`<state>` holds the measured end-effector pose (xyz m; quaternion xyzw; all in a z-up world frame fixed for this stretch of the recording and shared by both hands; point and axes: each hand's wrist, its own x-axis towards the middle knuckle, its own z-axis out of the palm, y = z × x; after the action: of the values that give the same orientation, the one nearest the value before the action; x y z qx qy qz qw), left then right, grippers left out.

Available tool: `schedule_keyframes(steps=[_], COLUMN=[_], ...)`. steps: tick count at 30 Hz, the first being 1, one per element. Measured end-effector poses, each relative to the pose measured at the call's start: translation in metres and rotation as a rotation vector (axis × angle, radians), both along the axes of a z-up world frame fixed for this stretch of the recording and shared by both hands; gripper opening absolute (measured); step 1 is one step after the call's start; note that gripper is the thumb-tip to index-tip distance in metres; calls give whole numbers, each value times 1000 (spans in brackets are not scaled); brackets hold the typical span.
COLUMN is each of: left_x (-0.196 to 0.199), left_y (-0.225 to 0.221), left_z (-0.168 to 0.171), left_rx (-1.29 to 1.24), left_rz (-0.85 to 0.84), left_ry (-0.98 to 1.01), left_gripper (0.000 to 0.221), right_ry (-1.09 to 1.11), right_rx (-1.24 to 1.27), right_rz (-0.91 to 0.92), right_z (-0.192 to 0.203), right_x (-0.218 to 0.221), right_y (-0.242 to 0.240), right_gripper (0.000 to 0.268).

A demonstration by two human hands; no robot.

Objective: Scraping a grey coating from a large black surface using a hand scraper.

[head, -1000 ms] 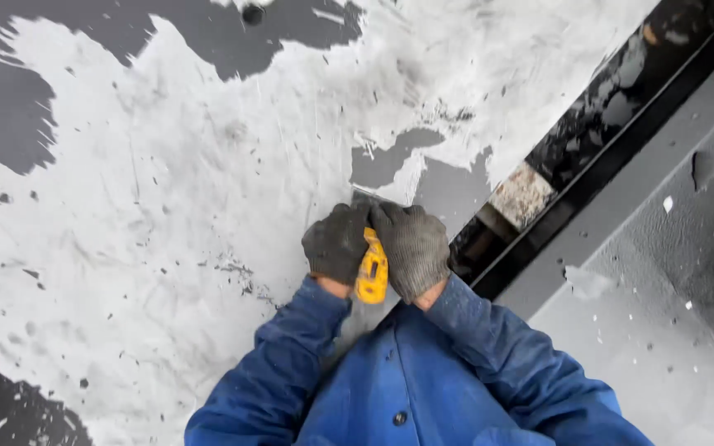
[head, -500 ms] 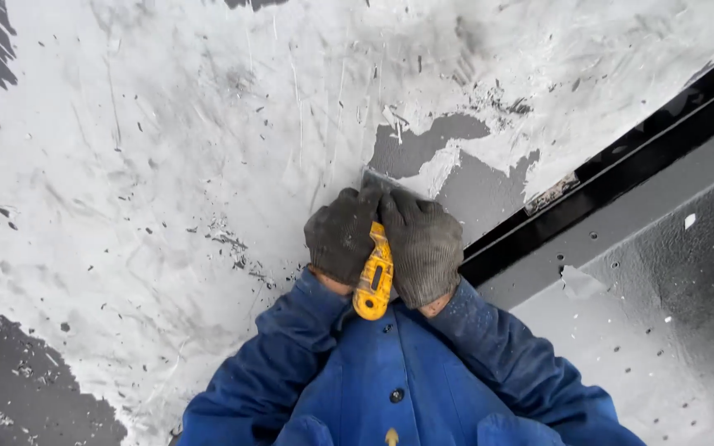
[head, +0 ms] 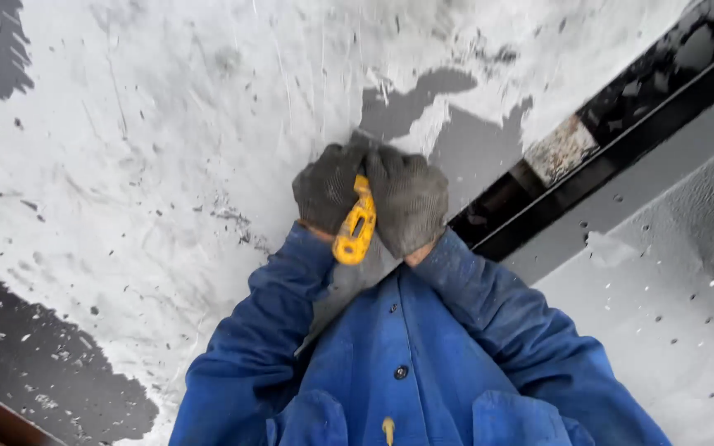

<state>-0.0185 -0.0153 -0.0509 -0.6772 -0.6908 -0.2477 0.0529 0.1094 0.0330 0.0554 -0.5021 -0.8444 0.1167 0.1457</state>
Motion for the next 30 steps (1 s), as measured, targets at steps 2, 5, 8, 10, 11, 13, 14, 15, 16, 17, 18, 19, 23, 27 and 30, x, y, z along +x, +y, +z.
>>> schedule_keyframes(steps=[2,5,8,10,11,13,14,15,16,17,18,19,23,27,30], left_x=[-5,-14,-12,-8,-12,-15,-15,-16,-23,-22,-17,-14,-18,-13,-17], left_y=[9,59,44,40,58,51,63,75,115,73,63,55,63,55,63], left_z=[5,4,4,27,22,-1,1,2,7,14,20,19,-7,7,-9], left_rx=[27,79,-301,142,189,-26,-61,8,130,149,91,33,121,-13,38], left_rz=[-34,-76,46,-71,-79,-95,-83,-73,-81,-86,-86,-88,-127,-57,-41], left_ry=[2,-6,27,-92,-81,-51,-54,-13,41,52,34,16,-9,31,45], left_gripper=[37,35,43,34,34,49,49,42,35,35,34,34,37,34,36], right_ry=[7,1,224,369,386,310,299,265,256,271,256,240,113,178,305], right_rx=[32,83,18,-61,-15,-83,-118,-124,-78,-61,49,159,91,-28,-190], right_rz=[-24,-49,-431,-362,-359,-478,-472,-461,-458,-460,-466,-474,-458,-410,-540], right_z=[5,4,-3,22,20,1,-5,-9,-12,-11,-7,-4,-31,7,-23], right_x=[3,-4,-17,-21,-23,-23,-22,-20,-25,-28,-27,-26,-16,-14,-21], right_y=[1,36,23,25,37,27,9,-10,-8,-2,32,68,29,17,25], right_gripper=[25,16,49,51,51,51,51,50,49,49,47,47,46,46,44])
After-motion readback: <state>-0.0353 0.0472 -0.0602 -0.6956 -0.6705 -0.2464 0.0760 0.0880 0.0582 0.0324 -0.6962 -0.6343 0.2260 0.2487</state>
